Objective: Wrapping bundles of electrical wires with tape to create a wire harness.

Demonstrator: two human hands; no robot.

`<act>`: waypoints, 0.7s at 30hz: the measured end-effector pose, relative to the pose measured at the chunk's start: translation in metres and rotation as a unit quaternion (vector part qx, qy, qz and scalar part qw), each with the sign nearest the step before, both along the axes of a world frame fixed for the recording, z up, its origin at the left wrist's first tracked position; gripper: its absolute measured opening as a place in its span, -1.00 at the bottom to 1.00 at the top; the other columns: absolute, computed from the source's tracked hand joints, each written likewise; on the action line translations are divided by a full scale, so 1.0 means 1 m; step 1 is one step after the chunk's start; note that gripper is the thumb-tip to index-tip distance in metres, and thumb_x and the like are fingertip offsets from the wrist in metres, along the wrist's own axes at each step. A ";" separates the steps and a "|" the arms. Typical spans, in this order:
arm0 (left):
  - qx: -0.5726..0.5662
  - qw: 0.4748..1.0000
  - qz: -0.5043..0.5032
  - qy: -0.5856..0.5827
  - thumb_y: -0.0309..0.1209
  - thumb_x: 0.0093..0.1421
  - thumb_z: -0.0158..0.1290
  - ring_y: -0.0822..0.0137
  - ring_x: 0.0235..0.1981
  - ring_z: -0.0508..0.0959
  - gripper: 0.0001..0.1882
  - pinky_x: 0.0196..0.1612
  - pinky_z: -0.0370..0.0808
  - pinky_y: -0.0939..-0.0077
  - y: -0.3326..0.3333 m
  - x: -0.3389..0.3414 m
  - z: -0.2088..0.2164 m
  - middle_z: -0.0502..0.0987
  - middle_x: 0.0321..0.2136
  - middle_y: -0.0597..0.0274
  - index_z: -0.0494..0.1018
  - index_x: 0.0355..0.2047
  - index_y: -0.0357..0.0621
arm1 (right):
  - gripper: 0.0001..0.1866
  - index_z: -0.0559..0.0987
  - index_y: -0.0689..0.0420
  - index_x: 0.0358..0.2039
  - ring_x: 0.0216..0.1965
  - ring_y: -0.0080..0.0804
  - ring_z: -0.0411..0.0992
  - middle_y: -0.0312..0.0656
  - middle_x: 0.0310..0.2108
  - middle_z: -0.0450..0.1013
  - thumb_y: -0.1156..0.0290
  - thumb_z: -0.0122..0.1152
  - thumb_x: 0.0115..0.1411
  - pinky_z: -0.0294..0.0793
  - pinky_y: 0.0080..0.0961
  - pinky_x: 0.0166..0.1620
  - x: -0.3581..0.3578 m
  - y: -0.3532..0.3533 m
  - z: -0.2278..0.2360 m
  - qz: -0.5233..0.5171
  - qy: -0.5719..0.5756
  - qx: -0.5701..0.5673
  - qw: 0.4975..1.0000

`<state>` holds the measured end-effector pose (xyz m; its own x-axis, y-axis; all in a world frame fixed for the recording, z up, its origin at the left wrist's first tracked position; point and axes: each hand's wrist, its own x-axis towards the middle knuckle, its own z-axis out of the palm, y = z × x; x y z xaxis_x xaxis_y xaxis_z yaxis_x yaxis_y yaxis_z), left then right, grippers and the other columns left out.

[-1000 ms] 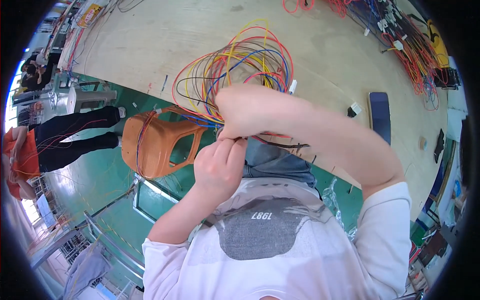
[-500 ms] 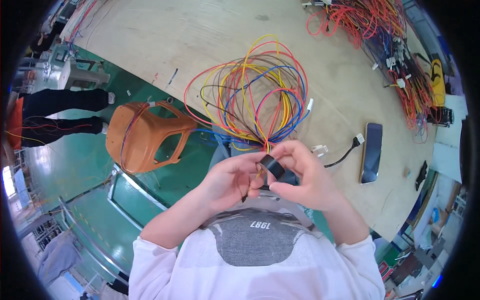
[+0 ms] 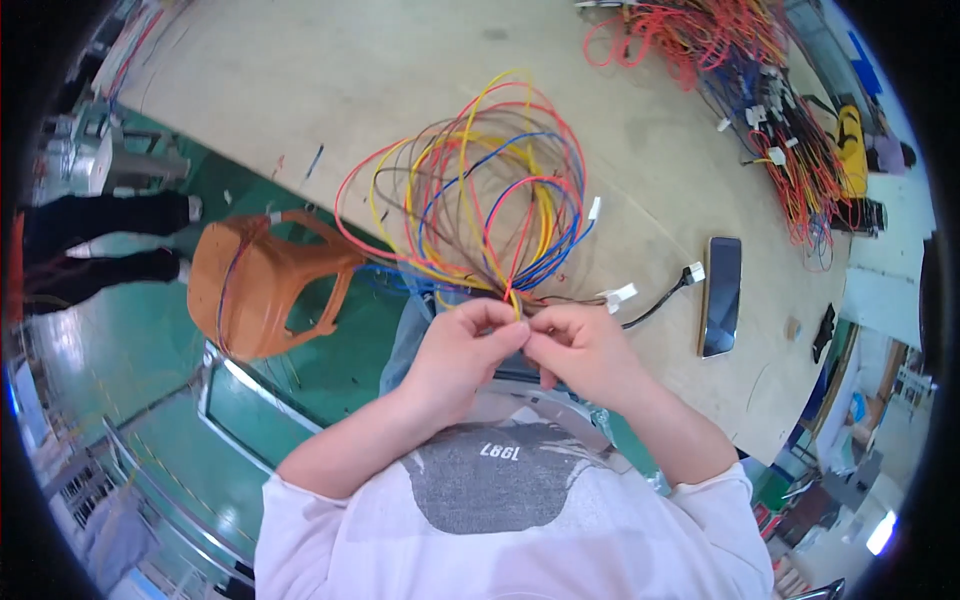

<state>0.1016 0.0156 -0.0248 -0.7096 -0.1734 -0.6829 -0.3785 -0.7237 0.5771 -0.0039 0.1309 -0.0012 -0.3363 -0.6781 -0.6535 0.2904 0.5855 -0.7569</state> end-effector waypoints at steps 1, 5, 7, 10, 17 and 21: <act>-0.077 0.997 -0.017 0.026 -0.46 0.07 0.02 0.68 -0.73 0.17 -0.94 -0.71 0.04 0.78 0.001 -0.001 0.001 0.30 -0.68 0.49 0.39 -0.49 -0.15 | -0.87 0.44 0.27 -0.38 -0.66 -0.67 0.34 -0.30 -0.61 0.37 0.47 0.00 0.10 0.29 -0.76 -0.60 -0.003 -0.002 0.001 0.033 -0.009 0.033 0.999; -0.262 0.962 -0.081 0.022 -0.48 0.10 -0.02 0.67 -0.57 0.28 -0.91 -0.52 0.24 0.79 -0.003 -0.005 0.001 0.29 -0.63 0.47 0.30 -0.47 -0.21 | -0.88 0.43 0.22 -0.43 -0.65 -0.67 0.36 -0.34 -0.67 0.35 0.43 -0.01 0.11 0.29 -0.73 -0.59 -0.010 -0.004 -0.003 0.065 -0.027 -0.030 0.997; -0.148 0.988 -0.052 -0.012 -0.49 0.11 -0.05 0.70 -0.67 0.23 -0.91 -0.62 0.16 0.82 -0.003 -0.005 0.003 0.27 -0.67 0.49 0.29 -0.51 -0.17 | -0.88 0.42 0.19 -0.45 -0.65 -0.68 0.36 -0.35 -0.68 0.34 0.41 -0.01 0.11 0.29 -0.71 -0.59 -0.012 0.002 -0.008 0.073 -0.039 -0.087 0.993; -0.047 0.997 -0.053 0.021 -0.48 0.11 -0.05 0.67 -0.76 0.21 -0.93 -0.73 0.11 0.80 0.004 -0.008 0.006 0.29 -0.70 0.47 0.31 -0.51 -0.13 | -0.88 0.43 0.17 -0.52 -0.66 -0.67 0.35 -0.35 -0.71 0.33 0.40 0.03 0.07 0.27 -0.68 -0.59 -0.016 0.024 -0.011 0.095 0.025 -0.099 0.990; -0.124 0.992 -0.013 -0.028 -0.49 0.11 -0.08 0.65 -0.77 0.21 -0.90 -0.74 0.11 0.75 -0.014 -0.022 0.001 0.26 -0.73 0.45 0.30 -0.55 -0.17 | -0.89 0.46 0.17 -0.59 -0.69 -0.71 0.28 -0.37 -0.73 0.30 0.50 0.03 0.05 0.24 -0.75 -0.67 -0.068 0.155 0.028 -0.209 0.218 0.199 0.932; -0.555 0.800 -0.207 0.092 -0.52 0.01 0.04 0.42 -0.65 0.40 -0.91 -0.60 0.31 0.55 -0.023 -0.023 0.012 0.37 -0.63 0.23 0.35 -0.51 -0.25 | -0.81 0.51 0.20 -0.33 -0.65 -0.44 0.31 -0.18 -0.66 0.36 0.39 0.01 0.11 0.28 -0.53 -0.53 -0.108 0.212 0.003 -0.197 0.628 0.234 0.716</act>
<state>0.0791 -0.0070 -0.0130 -0.9343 -0.3246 -0.1475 -0.2870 0.4393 0.8513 -0.1119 0.3426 0.0015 -0.9627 -0.1746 0.2069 -0.2344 0.9199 -0.3145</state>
